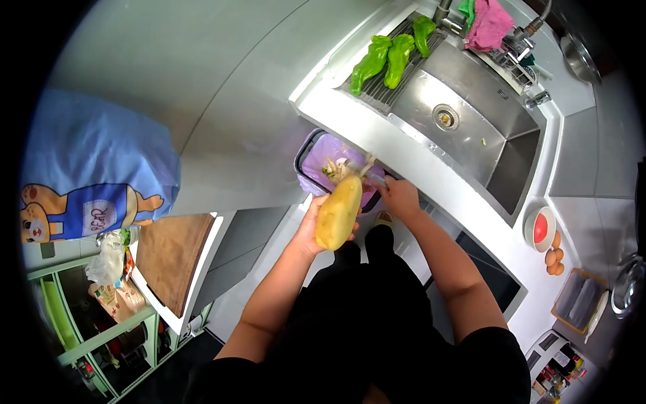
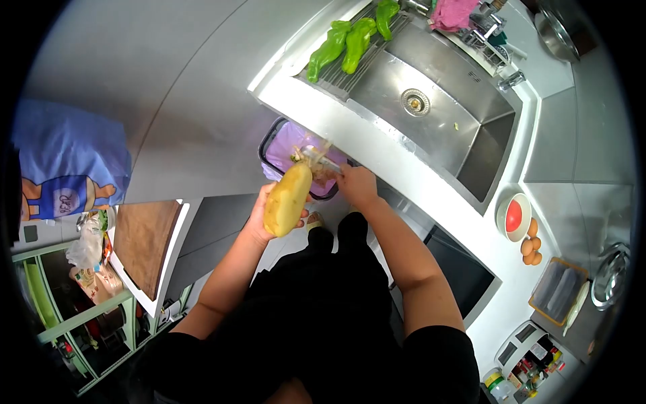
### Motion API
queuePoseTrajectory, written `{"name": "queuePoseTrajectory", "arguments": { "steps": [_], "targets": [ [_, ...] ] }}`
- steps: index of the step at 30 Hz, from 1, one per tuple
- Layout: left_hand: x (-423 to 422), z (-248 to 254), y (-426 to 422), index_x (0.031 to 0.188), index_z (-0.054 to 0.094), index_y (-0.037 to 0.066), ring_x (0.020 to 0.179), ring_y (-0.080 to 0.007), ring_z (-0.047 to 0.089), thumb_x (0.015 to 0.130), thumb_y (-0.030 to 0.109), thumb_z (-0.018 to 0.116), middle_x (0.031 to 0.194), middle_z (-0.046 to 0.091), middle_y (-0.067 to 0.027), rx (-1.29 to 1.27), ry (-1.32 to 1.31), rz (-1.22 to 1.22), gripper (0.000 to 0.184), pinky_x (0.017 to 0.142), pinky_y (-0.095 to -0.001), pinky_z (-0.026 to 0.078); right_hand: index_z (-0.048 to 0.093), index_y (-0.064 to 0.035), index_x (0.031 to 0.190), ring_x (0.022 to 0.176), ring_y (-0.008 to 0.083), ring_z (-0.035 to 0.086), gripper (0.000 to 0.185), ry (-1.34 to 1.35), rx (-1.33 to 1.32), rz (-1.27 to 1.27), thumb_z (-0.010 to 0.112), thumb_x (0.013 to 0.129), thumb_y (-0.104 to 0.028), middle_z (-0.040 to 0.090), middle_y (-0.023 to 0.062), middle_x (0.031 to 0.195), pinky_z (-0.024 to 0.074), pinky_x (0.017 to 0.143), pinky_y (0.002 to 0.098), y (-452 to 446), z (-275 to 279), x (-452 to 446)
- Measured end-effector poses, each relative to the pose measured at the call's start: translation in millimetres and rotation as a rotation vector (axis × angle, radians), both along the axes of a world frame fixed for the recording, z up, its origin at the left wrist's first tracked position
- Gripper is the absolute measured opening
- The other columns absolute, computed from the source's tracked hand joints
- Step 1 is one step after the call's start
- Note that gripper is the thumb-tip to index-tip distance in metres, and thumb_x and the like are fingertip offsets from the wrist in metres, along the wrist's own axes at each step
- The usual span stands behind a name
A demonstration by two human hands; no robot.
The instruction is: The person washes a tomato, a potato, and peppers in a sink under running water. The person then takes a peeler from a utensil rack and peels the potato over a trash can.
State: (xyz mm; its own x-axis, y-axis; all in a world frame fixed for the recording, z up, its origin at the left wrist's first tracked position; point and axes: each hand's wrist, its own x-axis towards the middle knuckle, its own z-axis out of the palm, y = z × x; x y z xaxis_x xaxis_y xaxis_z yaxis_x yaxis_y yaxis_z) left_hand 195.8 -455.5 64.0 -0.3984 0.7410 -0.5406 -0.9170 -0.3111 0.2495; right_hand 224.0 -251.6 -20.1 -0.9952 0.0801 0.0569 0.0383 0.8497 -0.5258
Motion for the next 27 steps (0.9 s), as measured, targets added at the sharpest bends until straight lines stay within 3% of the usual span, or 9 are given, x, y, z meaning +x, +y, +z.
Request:
{"name": "queuePoseTrajectory", "arguments": {
  "steps": [2, 3, 5, 9, 12, 19, 21, 23, 27],
  "targets": [
    [-2, -17, -5, 0.108, 0.051, 0.006, 0.073, -0.0269, 0.054, 0.079, 0.042, 0.042, 0.096, 0.053, -0.0152, 0.069, -0.079, 0.085, 0.047, 0.056, -0.0343, 0.048, 0.054, -0.0032, 0.073, 0.05, 0.0335, 0.052, 0.027, -0.129, -0.164, -0.188, 0.054, 0.082, -0.029, 0.052, 0.0179, 0.056, 0.0385, 0.045, 0.0392, 1, 4, -1],
    [-7, -24, -6, 0.109, 0.051, 0.007, 0.075, -0.0269, 0.054, 0.079, 0.041, 0.043, 0.097, 0.053, -0.0151, 0.144, -0.149, 0.153, 0.046, 0.057, -0.0347, 0.048, 0.054, -0.0032, 0.073, 0.05, 0.0335, 0.052, 0.027, -0.124, -0.161, -0.185, 0.054, 0.082, -0.029, 0.052, 0.0179, 0.056, 0.0385, 0.045, 0.0392, -2, 12, -3],
    [-9, -27, -10, 0.109, 0.051, 0.009, 0.078, -0.0264, 0.053, 0.079, 0.042, 0.044, 0.098, 0.053, -0.0151, 0.224, -0.235, 0.179, 0.045, 0.059, -0.0338, 0.048, 0.055, -0.0014, 0.074, 0.049, 0.0339, 0.051, 0.03, -0.087, -0.452, -0.14, 0.054, 0.083, -0.03, 0.051, 0.02, 0.057, 0.0373, 0.045, 0.0389, -18, 35, 7],
    [-11, -27, -12, 0.105, 0.054, 0.01, 0.081, -0.027, 0.054, 0.078, 0.044, 0.045, 0.094, 0.057, -0.0102, 0.196, -0.28, 0.219, 0.044, 0.062, -0.0354, 0.048, 0.056, -0.0048, 0.079, 0.052, 0.0357, 0.053, 0.029, -0.058, -0.366, 0.148, 0.055, 0.081, -0.034, 0.051, 0.0158, 0.053, 0.0397, 0.046, 0.0416, -43, 69, 25],
    [-11, -20, -5, 0.106, 0.054, 0.012, 0.081, -0.0269, 0.054, 0.077, 0.044, 0.046, 0.095, 0.056, -0.0095, 0.087, -0.28, 0.248, 0.044, 0.062, -0.0341, 0.048, 0.056, -0.0057, 0.082, 0.052, 0.0347, 0.054, 0.023, 0.101, -0.399, 0.122, 0.056, 0.079, -0.028, 0.052, 0.0142, 0.054, 0.0407, 0.046, 0.0421, -46, 58, 24],
    [-11, -27, -4, 0.107, 0.052, 0.008, 0.08, -0.0273, 0.051, 0.077, 0.044, 0.046, 0.096, 0.053, -0.0142, 0.314, -0.399, 0.16, 0.047, 0.06, -0.0337, 0.046, 0.056, -0.0053, 0.082, 0.056, 0.0341, 0.056, 0.019, 0.067, -0.167, 0.112, 0.056, 0.076, -0.023, 0.054, 0.0157, 0.057, 0.0433, 0.05, 0.0442, -24, 22, 0],
    [-12, -29, -7, 0.107, 0.051, 0.007, 0.081, -0.0273, 0.051, 0.077, 0.043, 0.046, 0.096, 0.053, -0.0149, 0.385, -0.387, 0.142, 0.048, 0.06, -0.0338, 0.046, 0.055, -0.0041, 0.08, 0.059, 0.035, 0.057, 0.021, -0.114, -0.018, -0.111, 0.054, 0.078, -0.025, 0.056, 0.0176, 0.06, 0.0443, 0.053, 0.0458, -18, 13, -8],
    [-11, -28, -12, 0.106, 0.051, 0.005, 0.08, -0.0269, 0.05, 0.077, 0.042, 0.046, 0.094, 0.053, -0.0145, 0.346, -0.262, 0.132, 0.048, 0.064, -0.0349, 0.048, 0.055, -0.0038, 0.08, 0.06, 0.0359, 0.057, 0.023, -0.14, -0.055, -0.143, 0.053, 0.079, -0.027, 0.057, 0.0184, 0.062, 0.0446, 0.055, 0.0466, -18, 7, -10],
    [-16, -26, -22, 0.107, 0.051, 0.005, 0.083, -0.0291, 0.052, 0.078, 0.043, 0.045, 0.096, 0.055, -0.0138, 0.281, -0.299, 0.224, 0.048, 0.067, -0.0391, 0.049, 0.056, -0.0033, 0.081, 0.063, 0.0379, 0.057, 0.03, -0.13, -0.193, -0.151, 0.05, 0.082, -0.033, 0.057, 0.02, 0.063, 0.0452, 0.058, 0.0471, -26, -14, -11]
  ]
}}
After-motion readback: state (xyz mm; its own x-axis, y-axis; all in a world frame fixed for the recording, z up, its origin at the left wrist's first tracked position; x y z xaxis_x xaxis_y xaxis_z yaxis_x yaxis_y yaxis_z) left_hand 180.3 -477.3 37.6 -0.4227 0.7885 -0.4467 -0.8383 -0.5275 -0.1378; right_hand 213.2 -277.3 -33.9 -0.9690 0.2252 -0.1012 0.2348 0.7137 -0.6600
